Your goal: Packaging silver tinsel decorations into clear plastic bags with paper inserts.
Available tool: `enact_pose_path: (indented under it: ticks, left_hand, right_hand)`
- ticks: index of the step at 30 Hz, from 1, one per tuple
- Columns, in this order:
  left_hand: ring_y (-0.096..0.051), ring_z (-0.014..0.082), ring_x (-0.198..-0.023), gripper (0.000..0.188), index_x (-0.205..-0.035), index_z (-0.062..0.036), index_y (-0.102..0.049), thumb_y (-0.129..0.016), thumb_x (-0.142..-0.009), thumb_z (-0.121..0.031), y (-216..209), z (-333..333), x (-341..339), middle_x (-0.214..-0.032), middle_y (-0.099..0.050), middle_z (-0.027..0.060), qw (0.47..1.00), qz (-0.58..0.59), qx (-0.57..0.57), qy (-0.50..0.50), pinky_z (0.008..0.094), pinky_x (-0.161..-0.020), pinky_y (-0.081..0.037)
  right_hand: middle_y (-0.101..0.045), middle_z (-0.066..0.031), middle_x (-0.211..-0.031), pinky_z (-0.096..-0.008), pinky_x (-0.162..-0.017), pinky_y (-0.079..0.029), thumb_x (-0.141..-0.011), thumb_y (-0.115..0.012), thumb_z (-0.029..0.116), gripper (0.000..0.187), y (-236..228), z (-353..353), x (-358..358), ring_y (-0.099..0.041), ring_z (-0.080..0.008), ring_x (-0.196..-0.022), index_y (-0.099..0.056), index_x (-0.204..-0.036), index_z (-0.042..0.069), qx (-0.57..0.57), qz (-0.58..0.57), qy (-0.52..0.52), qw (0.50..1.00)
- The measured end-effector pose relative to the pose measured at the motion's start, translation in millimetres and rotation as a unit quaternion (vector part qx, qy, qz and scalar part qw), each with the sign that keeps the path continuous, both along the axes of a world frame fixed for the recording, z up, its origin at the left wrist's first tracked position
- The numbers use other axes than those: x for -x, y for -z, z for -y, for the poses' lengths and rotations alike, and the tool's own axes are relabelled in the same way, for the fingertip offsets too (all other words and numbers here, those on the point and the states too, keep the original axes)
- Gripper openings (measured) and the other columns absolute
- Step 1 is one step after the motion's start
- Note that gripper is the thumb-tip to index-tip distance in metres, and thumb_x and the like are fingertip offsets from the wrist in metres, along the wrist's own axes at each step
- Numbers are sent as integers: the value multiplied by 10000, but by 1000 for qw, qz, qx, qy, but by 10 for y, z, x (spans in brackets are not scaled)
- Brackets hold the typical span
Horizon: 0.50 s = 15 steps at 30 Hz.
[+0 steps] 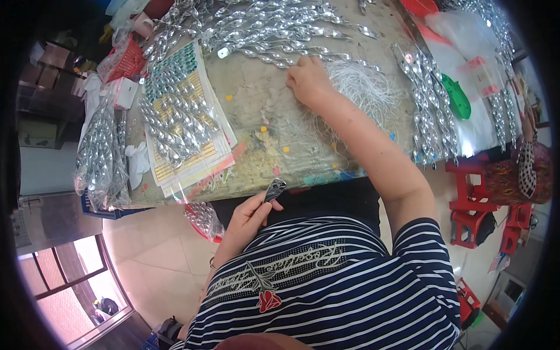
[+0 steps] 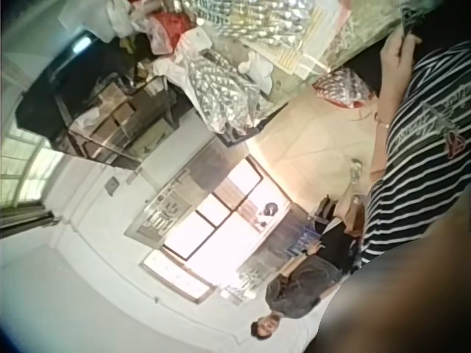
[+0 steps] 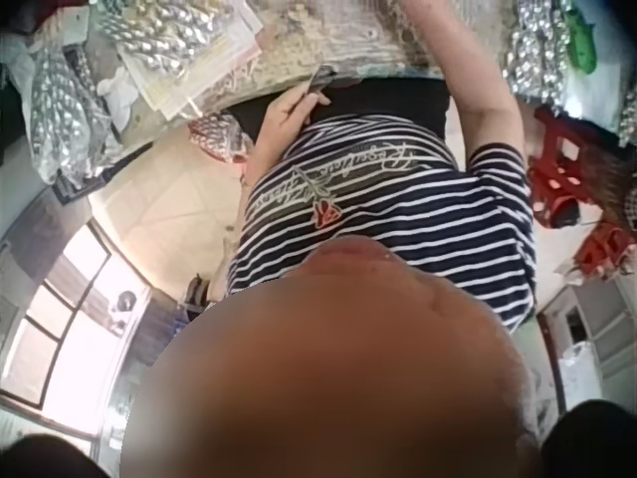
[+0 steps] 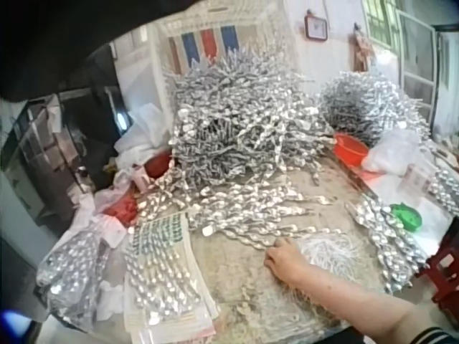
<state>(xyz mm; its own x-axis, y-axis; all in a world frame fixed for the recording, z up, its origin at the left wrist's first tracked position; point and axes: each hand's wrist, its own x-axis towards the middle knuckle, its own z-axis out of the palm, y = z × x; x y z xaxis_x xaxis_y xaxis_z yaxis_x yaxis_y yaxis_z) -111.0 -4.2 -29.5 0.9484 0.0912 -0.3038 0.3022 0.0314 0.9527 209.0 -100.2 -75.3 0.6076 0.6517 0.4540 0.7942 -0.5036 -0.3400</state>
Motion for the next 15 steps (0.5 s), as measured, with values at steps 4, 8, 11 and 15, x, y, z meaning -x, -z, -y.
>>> enact_pose_path:
  ticks: [4,8,11,15]
  left_hand:
    - [-476,45,-650,245,-1130,-27,-638,-544,-976,-192,91,-85,40,-861,-614,-13,1000,-16,-15,-1,198,-590,-394]
    - [-450,37,-633,221,-1051,-30,-661,-530,-982,-194,52,-49,27,-823,-592,-38,999,-33,-3,-21,181,-596,-372]
    - [-449,37,-624,224,-1053,-34,-664,-532,-982,-201,61,-22,-24,-819,-590,-36,999,-37,6,-15,180,-592,-371]
    - [-448,36,-621,224,-1057,-27,-660,-525,-982,-189,51,-18,-41,-787,-574,-36,999,-42,6,-8,179,-582,-367]
  right_hand:
    - [-613,-102,-951,-364,-875,-430,-850,-663,158,75,-433,-14,1,-556,-274,-971,-650,-875,89,-64,-71,-36,995]
    - [-618,-26,-955,-311,-920,-437,-989,-509,214,174,-1326,107,164,-555,-156,-909,-581,-966,58,-247,-339,-69,905]
    - [-550,6,-847,-296,-894,-449,-1018,-472,219,182,-1650,371,54,-520,-117,-788,-536,-999,50,-344,-366,-146,852]
    - [-429,34,-748,-264,-809,-463,-1025,-466,217,161,-1796,563,181,-470,-74,-710,-505,-1015,61,-396,-409,-203,797]
